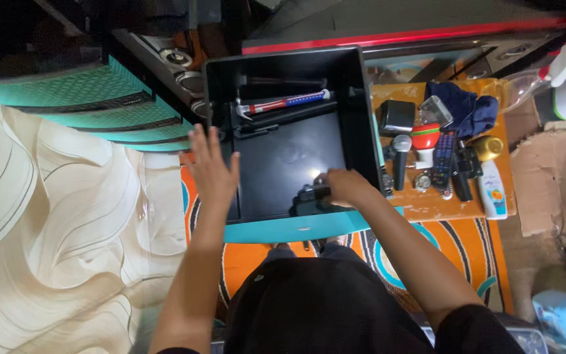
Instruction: The person removes various items from a drawer, including watches, a remote control, a bottle, a wallet, and a phone case, and places them on a nearby table. The person then removes a hammer and a ruler from the drawer and places them on a speaker.
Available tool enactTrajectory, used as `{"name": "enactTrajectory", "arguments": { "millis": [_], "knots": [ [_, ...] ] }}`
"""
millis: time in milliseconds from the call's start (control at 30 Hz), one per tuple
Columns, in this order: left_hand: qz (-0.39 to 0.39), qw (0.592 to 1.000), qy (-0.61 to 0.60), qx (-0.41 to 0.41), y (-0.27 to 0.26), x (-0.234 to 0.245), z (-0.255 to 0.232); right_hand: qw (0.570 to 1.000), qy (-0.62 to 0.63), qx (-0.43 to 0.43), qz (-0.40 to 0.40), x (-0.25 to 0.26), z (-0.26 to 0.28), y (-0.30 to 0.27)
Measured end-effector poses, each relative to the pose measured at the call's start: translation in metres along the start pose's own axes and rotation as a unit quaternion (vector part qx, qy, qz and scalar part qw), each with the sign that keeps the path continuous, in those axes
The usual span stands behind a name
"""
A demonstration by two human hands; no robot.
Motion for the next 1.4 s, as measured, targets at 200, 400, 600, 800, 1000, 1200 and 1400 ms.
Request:
{"name": "enactTrajectory", "arguments": {
  "millis": [200,400,600,800,1000,1200,1400],
  "knots": [
    [0.019,0.999,-0.041,-0.009,-0.003,-0.005,0.003,0.998,-0.025,-0.048,0.04,-0.023,-0.004,0.046],
    [0.03,0.997,-0.067,-0.021,-0.001,-0.001,0.002,0.985,0.163,0.05,-0.039,-0.04,-0.04,0.065],
    [0.036,0.996,-0.08,-0.029,-0.003,0.001,0.002,0.96,0.269,0.027,-0.072,-0.036,-0.055,0.05],
    [-0.013,0.993,-0.084,-0.08,-0.007,0.011,-0.003,0.905,0.356,0.086,-0.217,-0.028,-0.052,0.027],
    [0.0,0.958,-0.224,-0.18,-0.02,0.019,-0.029,0.804,0.471,0.083,-0.353,-0.017,-0.036,0.009],
    [0.268,0.667,-0.678,-0.151,-0.049,-0.013,-0.102,0.716,0.564,0.137,-0.388,-0.011,0.03,-0.004],
    [0.219,0.612,-0.759,-0.043,-0.04,-0.024,-0.101,0.825,0.169,0.143,-0.52,-0.017,0.09,-0.054]
  ]
}}
Point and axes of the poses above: each hand's wrist, its own y-axis towards the middle knuckle, its own x-axis out of the back of the hand, z = x × y, the point moved 1 cm from there along y, towards the middle knuckle, and after that the axes turned 14 degrees about z, right-handed, at the moved point
